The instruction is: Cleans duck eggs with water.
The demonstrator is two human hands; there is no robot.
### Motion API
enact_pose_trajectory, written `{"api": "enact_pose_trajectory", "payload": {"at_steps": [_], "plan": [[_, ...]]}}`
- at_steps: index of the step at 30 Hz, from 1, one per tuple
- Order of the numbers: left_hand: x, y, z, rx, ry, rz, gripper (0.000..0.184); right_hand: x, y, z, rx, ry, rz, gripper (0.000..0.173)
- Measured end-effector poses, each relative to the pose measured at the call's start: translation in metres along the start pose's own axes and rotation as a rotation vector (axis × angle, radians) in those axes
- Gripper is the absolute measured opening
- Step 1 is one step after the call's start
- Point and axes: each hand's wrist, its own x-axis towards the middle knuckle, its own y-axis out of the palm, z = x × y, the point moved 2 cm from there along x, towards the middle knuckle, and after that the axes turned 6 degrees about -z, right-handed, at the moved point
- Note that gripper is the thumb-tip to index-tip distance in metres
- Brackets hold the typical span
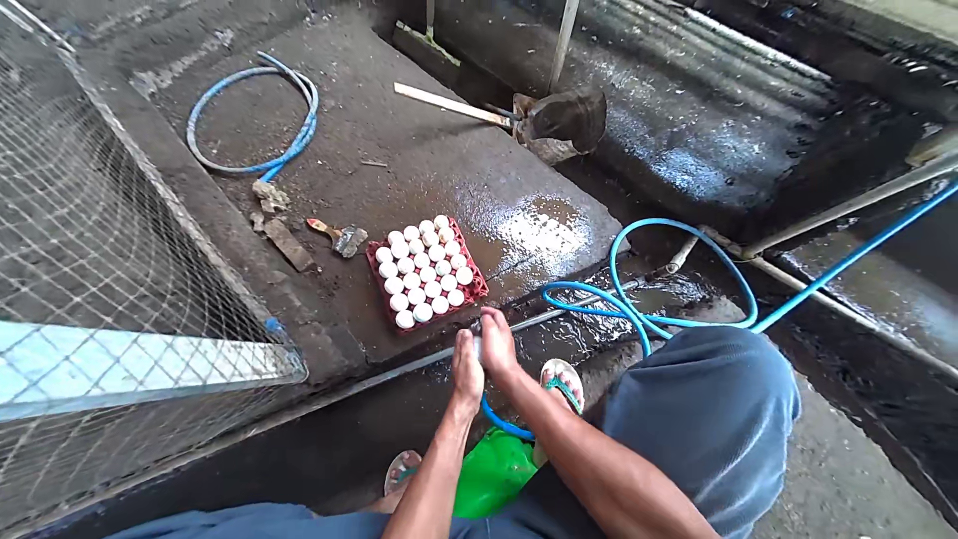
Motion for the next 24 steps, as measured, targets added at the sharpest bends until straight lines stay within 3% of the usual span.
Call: {"api": "enact_pose_trajectory", "payload": {"at_steps": [3, 7, 9, 12, 15, 17, 21, 24], "plan": [[0.000, -0.003, 0.003, -0.072, 0.007, 0.039, 0.048, -0.011, 0.001, -0.007, -0.007, -0.117, 0.005, 0.044], [0.003, -0.003, 0.006, -0.252, -0.127, 0.141, 0.055, 0.027, -0.004, -0.012, 0.144, 0.212, -0.010, 0.040], [0.003, -0.004, 0.004, -0.257, -0.187, 0.147, 0.046, 0.027, -0.006, -0.014, 0.214, 0.218, -0.080, 0.039], [0.012, -0.007, 0.005, -0.165, -0.162, 0.022, 0.029, 0.000, -0.004, -0.005, 0.158, 0.011, -0.076, 0.043], [0.011, -0.008, 0.004, -0.114, -0.049, 0.017, 0.040, -0.030, 0.003, -0.006, -0.007, -0.323, 0.050, 0.051], [0.012, -0.010, 0.007, -0.114, -0.035, 0.079, 0.045, -0.028, 0.004, -0.011, -0.064, -0.380, 0.049, 0.052], [0.003, -0.005, -0.007, -0.087, -0.092, 0.141, 0.061, -0.011, -0.004, -0.007, -0.149, -0.243, 0.013, 0.050], [0.006, 0.001, 0.005, 0.043, -0.044, 0.019, 0.075, 0.002, -0.006, -0.008, -0.087, 0.033, 0.033, 0.047]]}}
